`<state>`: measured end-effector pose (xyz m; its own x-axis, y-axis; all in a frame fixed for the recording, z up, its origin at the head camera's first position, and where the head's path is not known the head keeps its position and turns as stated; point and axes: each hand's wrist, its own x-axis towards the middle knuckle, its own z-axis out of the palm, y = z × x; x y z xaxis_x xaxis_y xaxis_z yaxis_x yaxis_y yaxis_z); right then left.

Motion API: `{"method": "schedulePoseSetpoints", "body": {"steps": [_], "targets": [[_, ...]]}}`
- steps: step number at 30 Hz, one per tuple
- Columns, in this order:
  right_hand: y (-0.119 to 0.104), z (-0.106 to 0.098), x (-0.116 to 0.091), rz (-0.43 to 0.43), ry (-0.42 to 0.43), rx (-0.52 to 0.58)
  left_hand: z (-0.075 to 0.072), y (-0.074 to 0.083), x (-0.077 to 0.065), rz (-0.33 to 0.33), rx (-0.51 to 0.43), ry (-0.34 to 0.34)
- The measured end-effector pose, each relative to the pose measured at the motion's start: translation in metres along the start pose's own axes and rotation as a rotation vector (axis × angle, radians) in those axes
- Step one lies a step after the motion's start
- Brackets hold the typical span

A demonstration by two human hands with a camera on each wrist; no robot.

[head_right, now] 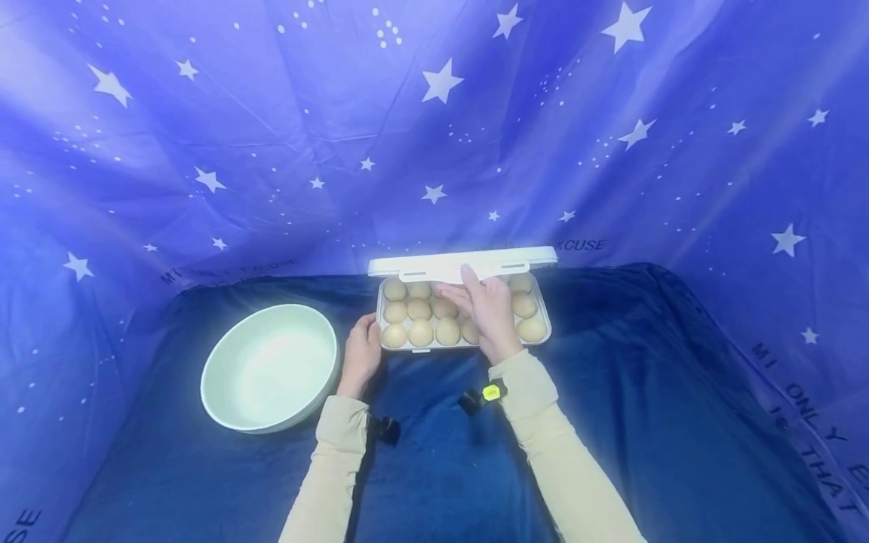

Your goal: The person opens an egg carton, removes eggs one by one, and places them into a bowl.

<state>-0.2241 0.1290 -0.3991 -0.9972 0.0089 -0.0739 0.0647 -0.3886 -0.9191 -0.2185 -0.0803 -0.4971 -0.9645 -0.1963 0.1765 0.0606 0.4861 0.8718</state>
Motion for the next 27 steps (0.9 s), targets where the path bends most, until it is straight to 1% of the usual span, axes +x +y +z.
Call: {"method": "schedulePoseSetpoints", "body": {"steps": [8,11,14,21,27], "targets": [[-0.017,0.007,0.023,-0.018,-0.039,0.055,-0.006,0.005,-0.004,-0.035,0.017,-0.041],[-0.022,0.010,0.031,-0.019,-0.044,0.083,-0.009,0.006,-0.005,-0.053,0.026,-0.055],[-0.025,0.012,0.039,-0.015,-0.047,0.096,-0.010,0.008,-0.007,-0.057,0.039,-0.068],[-0.028,0.012,0.058,-0.039,-0.061,0.074,-0.011,0.010,-0.007,-0.053,0.059,-0.088],[-0.028,0.014,0.078,-0.056,-0.030,0.013,-0.012,0.011,-0.005,-0.064,0.060,-0.108]]}}
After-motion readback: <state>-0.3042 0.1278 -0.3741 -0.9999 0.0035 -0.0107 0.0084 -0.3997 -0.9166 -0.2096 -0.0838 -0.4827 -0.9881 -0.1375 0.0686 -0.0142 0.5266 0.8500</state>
